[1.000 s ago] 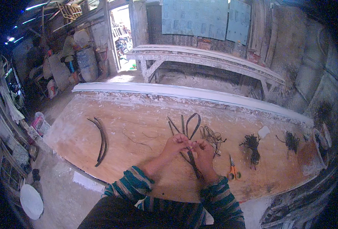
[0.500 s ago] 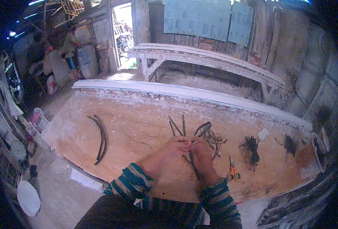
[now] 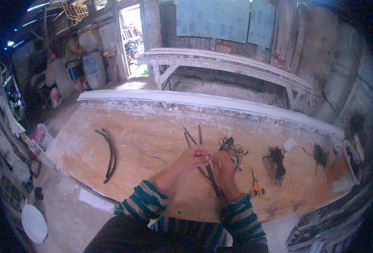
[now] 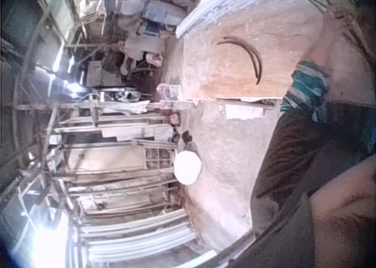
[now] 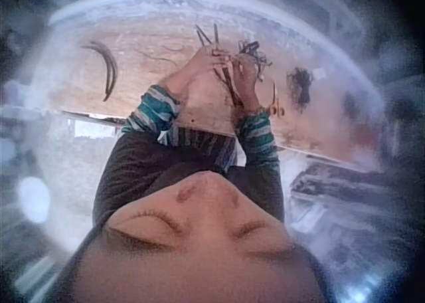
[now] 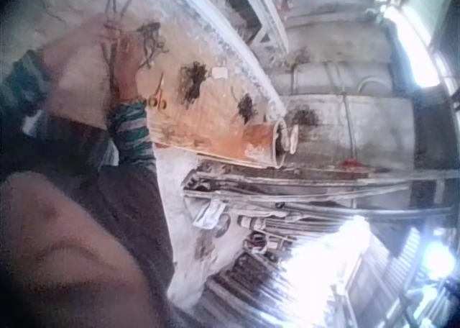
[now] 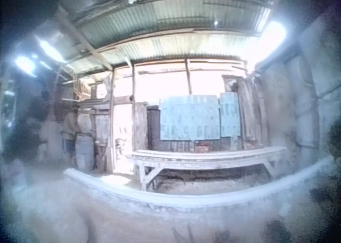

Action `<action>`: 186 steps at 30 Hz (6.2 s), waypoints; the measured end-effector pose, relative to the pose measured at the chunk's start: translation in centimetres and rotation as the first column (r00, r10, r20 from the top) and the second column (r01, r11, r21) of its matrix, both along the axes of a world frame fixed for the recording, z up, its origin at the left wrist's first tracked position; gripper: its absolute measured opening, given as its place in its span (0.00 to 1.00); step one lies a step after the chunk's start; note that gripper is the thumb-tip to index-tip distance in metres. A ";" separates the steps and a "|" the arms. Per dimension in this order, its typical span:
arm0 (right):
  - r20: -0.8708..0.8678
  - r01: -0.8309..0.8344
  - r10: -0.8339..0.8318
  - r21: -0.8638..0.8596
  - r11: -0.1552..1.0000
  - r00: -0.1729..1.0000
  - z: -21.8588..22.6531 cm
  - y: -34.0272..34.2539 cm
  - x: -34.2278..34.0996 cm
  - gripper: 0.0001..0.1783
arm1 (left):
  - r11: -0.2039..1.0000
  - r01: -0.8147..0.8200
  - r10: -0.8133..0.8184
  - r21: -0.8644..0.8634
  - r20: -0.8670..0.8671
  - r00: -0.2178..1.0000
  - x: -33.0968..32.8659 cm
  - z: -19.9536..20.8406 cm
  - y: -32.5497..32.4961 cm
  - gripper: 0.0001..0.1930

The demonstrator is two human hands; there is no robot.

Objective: The person repeatedly ties thin black cords into small bundles by hand on a wooden workbench. A coworker in the background moves around and handles a white curved object. The tied bundles are placed on the table as they are completed.

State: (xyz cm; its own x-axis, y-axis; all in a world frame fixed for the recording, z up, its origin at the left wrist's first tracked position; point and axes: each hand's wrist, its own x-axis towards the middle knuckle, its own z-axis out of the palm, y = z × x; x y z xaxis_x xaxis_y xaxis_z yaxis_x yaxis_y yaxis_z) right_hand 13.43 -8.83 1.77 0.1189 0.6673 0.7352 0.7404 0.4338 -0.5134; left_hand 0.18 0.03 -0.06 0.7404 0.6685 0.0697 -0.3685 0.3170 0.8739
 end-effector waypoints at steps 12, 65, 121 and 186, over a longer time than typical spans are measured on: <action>-0.218 -0.016 -0.006 -0.100 0.995 0.976 -1.1 0.1 0.1 0.04 | 0.919 -0.170 0.161 0.356 0.056 0.985 0.7 -0.1 -0.3 0.11; -0.323 -0.036 0.009 -0.076 0.996 0.946 -1.2 0.3 -0.9 0.03 | 0.675 -0.383 0.506 0.631 -0.017 0.863 0.4 1.4 -3.2 0.21; -0.804 -0.465 0.204 -0.099 0.880 0.558 0.7 -0.2 -0.3 0.05 | 0.605 -0.374 0.518 0.703 0.009 0.855 0.3 1.1 -2.4 0.04; -0.828 -0.541 0.289 -0.019 0.841 0.480 1.7 -0.6 -0.6 0.06 | 0.945 0.000 -0.002 0.327 0.006 1.000 0.4 -1.0 0.0 0.12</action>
State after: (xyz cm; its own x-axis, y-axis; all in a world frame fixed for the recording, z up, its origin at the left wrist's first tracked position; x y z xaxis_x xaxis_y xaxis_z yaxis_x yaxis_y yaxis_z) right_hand 12.87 -9.47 3.52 0.2043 0.9317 0.3003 -0.2339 0.3444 -0.9092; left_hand 0.54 0.06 -1.06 0.7396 0.6077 0.2892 -0.3743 0.0144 0.9272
